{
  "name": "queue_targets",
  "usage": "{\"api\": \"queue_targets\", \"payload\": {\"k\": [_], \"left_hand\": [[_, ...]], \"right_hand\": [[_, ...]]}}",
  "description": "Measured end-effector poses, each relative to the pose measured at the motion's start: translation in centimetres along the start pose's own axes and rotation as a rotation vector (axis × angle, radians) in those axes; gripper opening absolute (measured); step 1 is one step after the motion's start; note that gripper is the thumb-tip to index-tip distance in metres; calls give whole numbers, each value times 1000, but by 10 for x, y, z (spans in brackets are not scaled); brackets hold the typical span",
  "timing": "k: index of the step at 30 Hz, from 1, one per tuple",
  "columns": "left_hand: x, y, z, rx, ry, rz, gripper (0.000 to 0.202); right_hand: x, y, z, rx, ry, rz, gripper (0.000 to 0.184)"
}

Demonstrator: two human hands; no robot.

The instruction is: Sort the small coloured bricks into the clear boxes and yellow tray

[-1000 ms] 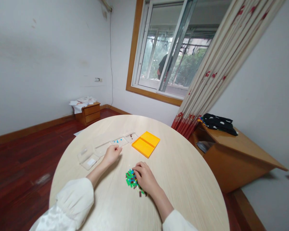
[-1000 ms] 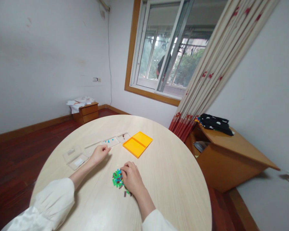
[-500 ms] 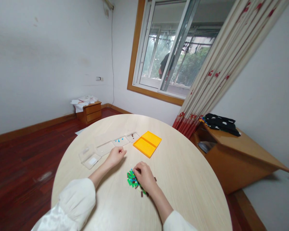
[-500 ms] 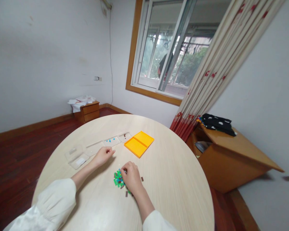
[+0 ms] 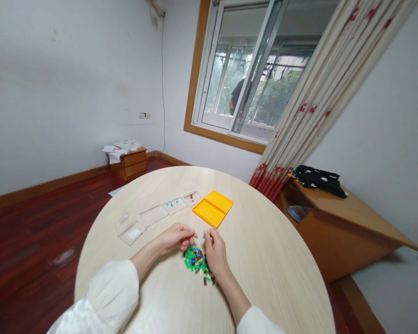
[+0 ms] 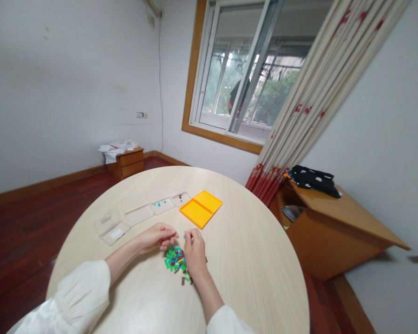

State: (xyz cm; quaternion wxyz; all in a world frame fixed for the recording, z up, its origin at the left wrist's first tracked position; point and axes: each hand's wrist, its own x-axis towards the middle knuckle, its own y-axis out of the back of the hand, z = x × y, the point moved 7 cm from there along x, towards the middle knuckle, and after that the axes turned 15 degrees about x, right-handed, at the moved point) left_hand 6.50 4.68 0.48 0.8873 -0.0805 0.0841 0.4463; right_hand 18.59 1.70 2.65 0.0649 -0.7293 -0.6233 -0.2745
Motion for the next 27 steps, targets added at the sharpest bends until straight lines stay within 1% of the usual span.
{"api": "queue_targets", "payload": {"k": [3, 5, 8, 11, 13, 14, 15, 17, 19, 21, 24, 27], "left_hand": [[-3, -15, 0, 0, 27, -75, 40], [-4, -22, -1, -1, 27, -99, 40], [-3, -27, -5, -27, 14, -68, 42], [2, -21, -6, -68, 0, 1, 39], [7, -8, -2, -79, -17, 71, 33], [10, 4, 1, -83, -26, 134, 29], [12, 18, 6, -85, -43, 216, 26], [17, 51, 14, -108, -53, 429, 23], [22, 75, 20, -118, -63, 532, 22], [28, 94, 21, -123, -67, 600, 24], [33, 111, 16, -128, -62, 674, 30], [33, 115, 9, -128, -61, 705, 34]], "right_hand": [[-1, -1, -4, 7, 14, 1, 24], [-2, -3, -7, -5, 39, -11, 22], [-3, -4, -11, -25, 66, -37, 21], [-3, -3, -10, -30, 62, -49, 21], [-3, -2, -9, -24, 54, -44, 19], [-3, -2, -9, -22, 51, -43, 18], [-3, -1, -8, -21, 50, -44, 19], [-3, -1, -8, -24, 47, -50, 19], [-4, -2, -8, -32, 44, -61, 19], [-5, -2, -8, -38, 43, -76, 19], [-5, -6, -7, -46, 50, -127, 19], [-8, -14, -6, -80, 57, -224, 20]]}}
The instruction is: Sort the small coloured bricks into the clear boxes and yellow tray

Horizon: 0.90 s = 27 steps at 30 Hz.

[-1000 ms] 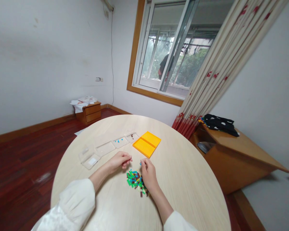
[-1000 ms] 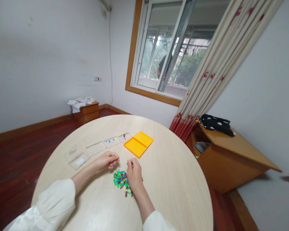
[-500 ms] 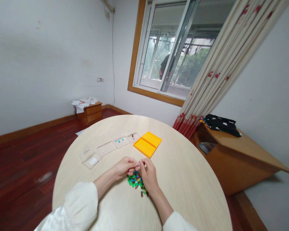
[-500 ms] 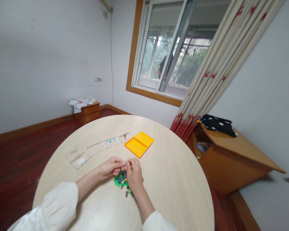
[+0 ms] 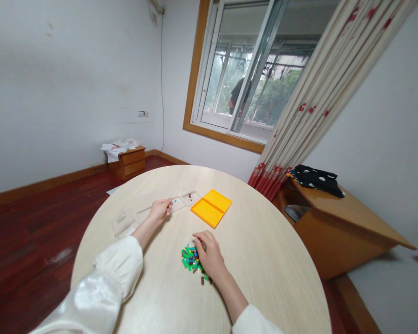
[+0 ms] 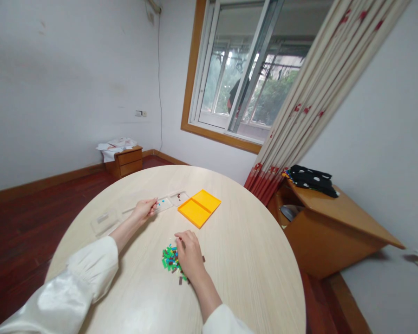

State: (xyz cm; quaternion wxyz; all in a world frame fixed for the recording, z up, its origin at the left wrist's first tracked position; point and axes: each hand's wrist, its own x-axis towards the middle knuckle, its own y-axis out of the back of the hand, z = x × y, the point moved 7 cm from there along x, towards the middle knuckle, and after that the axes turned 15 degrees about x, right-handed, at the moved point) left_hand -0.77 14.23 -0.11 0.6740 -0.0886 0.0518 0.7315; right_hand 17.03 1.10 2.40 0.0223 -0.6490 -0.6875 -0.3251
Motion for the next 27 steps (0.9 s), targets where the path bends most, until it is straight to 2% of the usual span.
{"api": "queue_targets", "payload": {"k": [5, 10, 20, 27], "left_hand": [[-8, -2, -2, 16, -11, -21, 37], [-18, -6, -5, 36, -7, -65, 37], [-37, -18, -10, 54, 8, -151, 35], [-47, -24, -9, 103, -6, -212, 38]], "right_hand": [[-2, -15, 4, -85, -37, -156, 25], [-4, -20, 5, -144, -64, -233, 28], [-1, -14, 23, -105, -135, -197, 26], [-3, -9, 15, -99, -131, -178, 29]]}}
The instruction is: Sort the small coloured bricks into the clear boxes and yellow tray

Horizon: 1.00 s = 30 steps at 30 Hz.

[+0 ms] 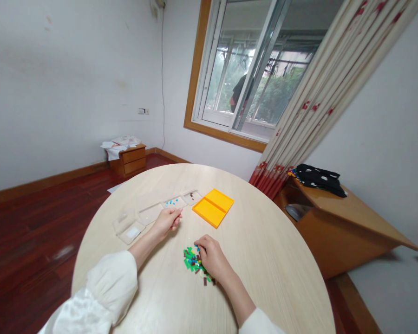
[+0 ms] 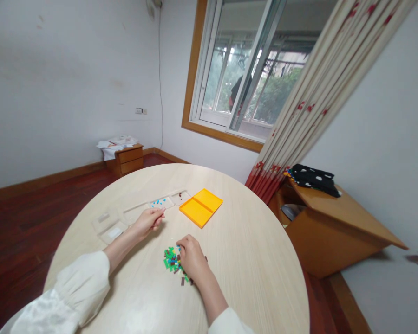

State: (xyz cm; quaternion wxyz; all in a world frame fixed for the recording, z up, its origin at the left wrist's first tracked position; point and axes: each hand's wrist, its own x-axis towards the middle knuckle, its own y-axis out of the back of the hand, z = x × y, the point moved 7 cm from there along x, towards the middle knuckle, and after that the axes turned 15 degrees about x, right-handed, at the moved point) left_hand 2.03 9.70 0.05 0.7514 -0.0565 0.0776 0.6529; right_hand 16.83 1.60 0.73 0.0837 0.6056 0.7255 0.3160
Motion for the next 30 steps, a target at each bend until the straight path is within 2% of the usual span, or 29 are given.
{"api": "queue_targets", "payload": {"k": [5, 11, 14, 17, 20, 23, 26, 30], "left_hand": [[-5, -3, -3, 21, -5, -13, 40], [-11, -10, -6, 59, 6, -43, 39], [-12, -10, -6, 73, 2, -40, 40], [-14, -12, -5, 83, -15, -58, 39], [-19, -20, -5, 92, -7, -141, 35], [-27, -31, -7, 107, 12, -272, 31], [-34, -41, -8, 126, 9, -382, 34], [-40, -48, -8, 175, 1, -468, 37]], "right_hand": [[0, 2, -5, -13, -30, 2, 21], [2, 0, 2, -35, -98, 35, 18], [1, 2, -3, -77, -67, 54, 17], [0, 11, -9, -95, -9, 138, 15], [-1, 21, -13, -23, 44, 248, 15], [-2, 28, -18, 67, 102, 311, 16], [-2, 28, -23, 101, 144, 319, 16], [-2, 23, -26, 114, 172, 287, 17]]}}
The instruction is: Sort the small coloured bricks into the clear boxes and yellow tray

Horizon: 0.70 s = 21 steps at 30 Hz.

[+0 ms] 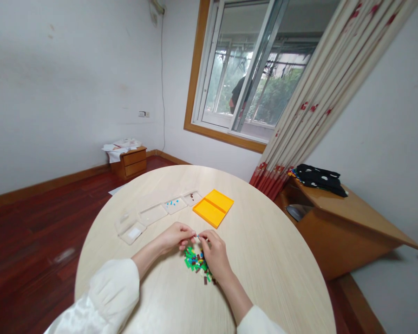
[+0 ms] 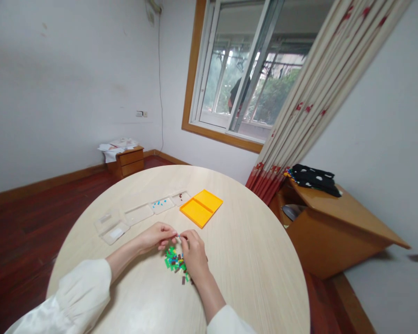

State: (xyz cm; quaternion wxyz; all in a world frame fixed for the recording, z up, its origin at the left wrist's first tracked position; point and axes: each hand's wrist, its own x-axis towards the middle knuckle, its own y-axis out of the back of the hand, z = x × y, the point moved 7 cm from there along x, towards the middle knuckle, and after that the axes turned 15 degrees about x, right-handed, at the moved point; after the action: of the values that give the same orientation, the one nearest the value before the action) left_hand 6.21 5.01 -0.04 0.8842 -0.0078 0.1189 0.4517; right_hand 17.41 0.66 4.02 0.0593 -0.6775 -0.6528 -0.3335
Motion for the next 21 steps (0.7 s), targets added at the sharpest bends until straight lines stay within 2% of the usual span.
{"api": "queue_targets", "payload": {"k": [9, 12, 14, 19, 21], "left_hand": [[2, -2, -5, 18, 0, 25, 30], [5, 5, -5, -5, -10, 69, 28], [10, 19, -2, -41, -26, 170, 26], [18, 75, 13, -73, -69, 612, 14], [20, 91, 16, -66, -69, 714, 12]], "right_hand": [[-1, -3, -1, 55, 11, -24, 17], [-1, -1, 0, 62, 9, -6, 16], [-1, -1, 1, 67, 5, 0, 16], [-1, 0, 2, 55, 7, 2, 14], [-1, 0, 2, 52, 8, 3, 14]]}}
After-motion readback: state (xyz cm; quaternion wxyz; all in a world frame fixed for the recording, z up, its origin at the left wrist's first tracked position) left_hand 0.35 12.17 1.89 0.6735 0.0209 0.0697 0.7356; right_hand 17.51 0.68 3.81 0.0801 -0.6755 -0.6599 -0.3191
